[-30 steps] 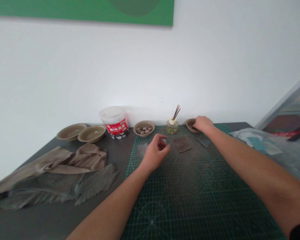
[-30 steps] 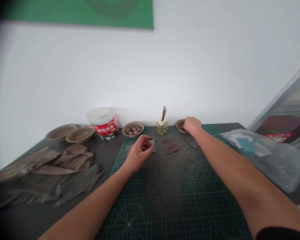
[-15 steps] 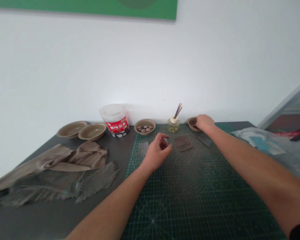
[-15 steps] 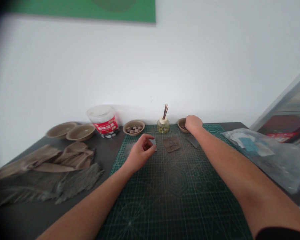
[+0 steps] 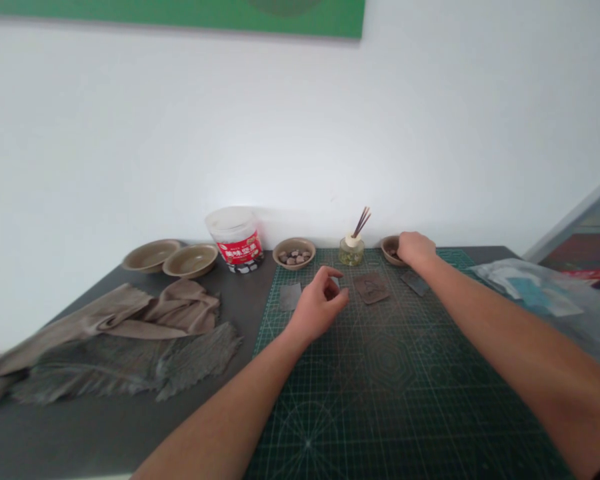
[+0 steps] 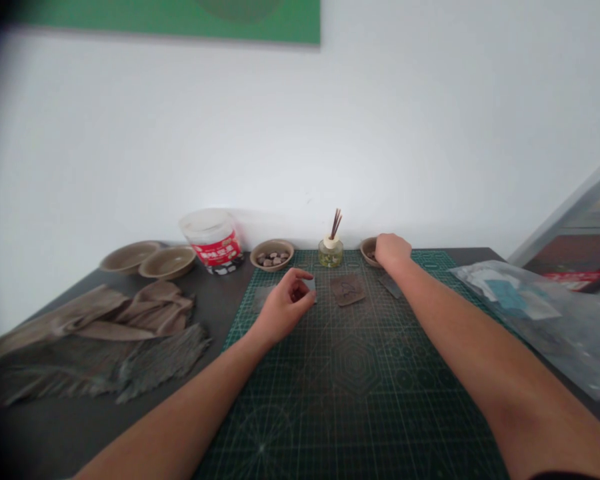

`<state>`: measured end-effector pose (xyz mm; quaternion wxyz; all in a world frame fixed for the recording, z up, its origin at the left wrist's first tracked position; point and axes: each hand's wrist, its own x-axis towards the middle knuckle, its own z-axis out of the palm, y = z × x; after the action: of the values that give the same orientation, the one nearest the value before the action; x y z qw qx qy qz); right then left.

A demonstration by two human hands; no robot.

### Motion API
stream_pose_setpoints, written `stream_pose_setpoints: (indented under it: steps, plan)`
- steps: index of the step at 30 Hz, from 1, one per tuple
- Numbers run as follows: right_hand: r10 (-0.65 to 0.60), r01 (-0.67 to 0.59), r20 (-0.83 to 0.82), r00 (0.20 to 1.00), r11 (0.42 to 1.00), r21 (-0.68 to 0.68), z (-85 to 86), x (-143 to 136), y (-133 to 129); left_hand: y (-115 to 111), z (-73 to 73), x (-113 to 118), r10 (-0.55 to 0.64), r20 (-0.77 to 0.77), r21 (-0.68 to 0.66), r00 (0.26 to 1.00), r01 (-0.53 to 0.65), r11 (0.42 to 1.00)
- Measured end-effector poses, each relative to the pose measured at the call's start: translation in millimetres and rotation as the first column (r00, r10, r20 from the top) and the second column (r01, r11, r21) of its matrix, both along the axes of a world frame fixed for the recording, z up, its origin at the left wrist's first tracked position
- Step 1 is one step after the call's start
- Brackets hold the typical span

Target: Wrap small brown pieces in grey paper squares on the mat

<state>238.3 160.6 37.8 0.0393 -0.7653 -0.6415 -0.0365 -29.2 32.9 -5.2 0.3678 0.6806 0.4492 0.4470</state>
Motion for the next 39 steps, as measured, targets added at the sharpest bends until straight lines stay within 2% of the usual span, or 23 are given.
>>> stream_pose_setpoints:
  steps: [3, 6, 7, 8, 10, 12, 14, 19, 23, 27, 33, 36, 39]
  plan:
    - [0.05, -0.049, -0.007, 0.999, 0.997, 0.058, 16.6, -10.4, -14.7, -2.0, 1.9, -1.0, 0.003, -0.1, 0.03, 0.995, 0.0, 1.0]
    - [0.216, -0.211, -0.03, 0.976, 0.971, 0.116, 30.5, -40.6, -35.6, -6.9, 6.5, -2.0, -0.077, -0.243, 0.082, 0.967, 0.099, 0.992]
    - [0.318, -0.308, -0.058, 0.946, 0.942, 0.135, 33.1, -55.5, -42.8, -8.8, 8.4, -2.2, -0.124, -0.275, 0.098, 0.953, 0.156, 0.983]
    - [0.475, -0.451, -0.123, 0.871, 0.874, 0.179, 34.5, -72.4, -49.2, -10.8, 10.1, -2.3, -0.169, -0.299, 0.113, 0.939, 0.211, 0.971]
    - [0.664, -0.618, -0.181, 0.726, 0.745, 0.253, 34.0, -109.8, -57.0, -14.2, 12.6, -2.5, -0.245, -0.334, 0.127, 0.91, 0.301, 0.945]
    - [0.749, -0.715, -0.163, 0.642, 0.662, 0.224, 30.5, -147.5, -55.2, -16.5, 13.4, -2.8, -0.288, -0.362, 0.118, 0.887, 0.35, 0.929]
    - [0.774, -0.752, -0.154, 0.614, 0.633, 0.182, 25.4, -180.6, -43.6, -17.4, 12.8, -3.2, -0.305, -0.391, 0.101, 0.868, 0.371, 0.923]
    - [0.786, -0.79, -0.126, 0.605, 0.613, 0.032, 12.9, -231.1, 1.8, -17.4, 9.8, -4.8, -0.307, -0.474, 0.091, 0.825, 0.393, 0.915]
    - [0.787, -0.795, -0.12, 0.606, 0.603, -0.061, 5.3, -246.0, 22.9, -17.2, 8.2, -5.9, -0.29, -0.523, 0.112, 0.802, 0.402, 0.909]
    - [0.787, -0.799, -0.138, 0.601, 0.594, -0.088, -2.6, -249.4, 26.0, -17.0, 6.2, -5.8, -0.268, -0.532, 0.122, 0.803, 0.386, 0.914]
    - [0.748, -0.773, -0.224, 0.625, 0.634, -0.038, -4.5, -251.7, 21.2, -17.0, 6.7, -6.5, -0.303, -0.516, 0.133, 0.802, 0.424, 0.896]
    - [0.711, -0.723, -0.271, 0.649, 0.687, 0.072, 5.9, -252.2, 11.8, -16.3, 7.0, -8.4, -0.322, -0.475, 0.127, 0.819, 0.426, 0.896]
    - [0.706, -0.673, -0.337, 0.623, 0.703, 0.229, 22.2, -239.7, -9.2, -12.5, 4.1, -10.5, -0.28, -0.383, 0.12, 0.88, 0.348, 0.93]
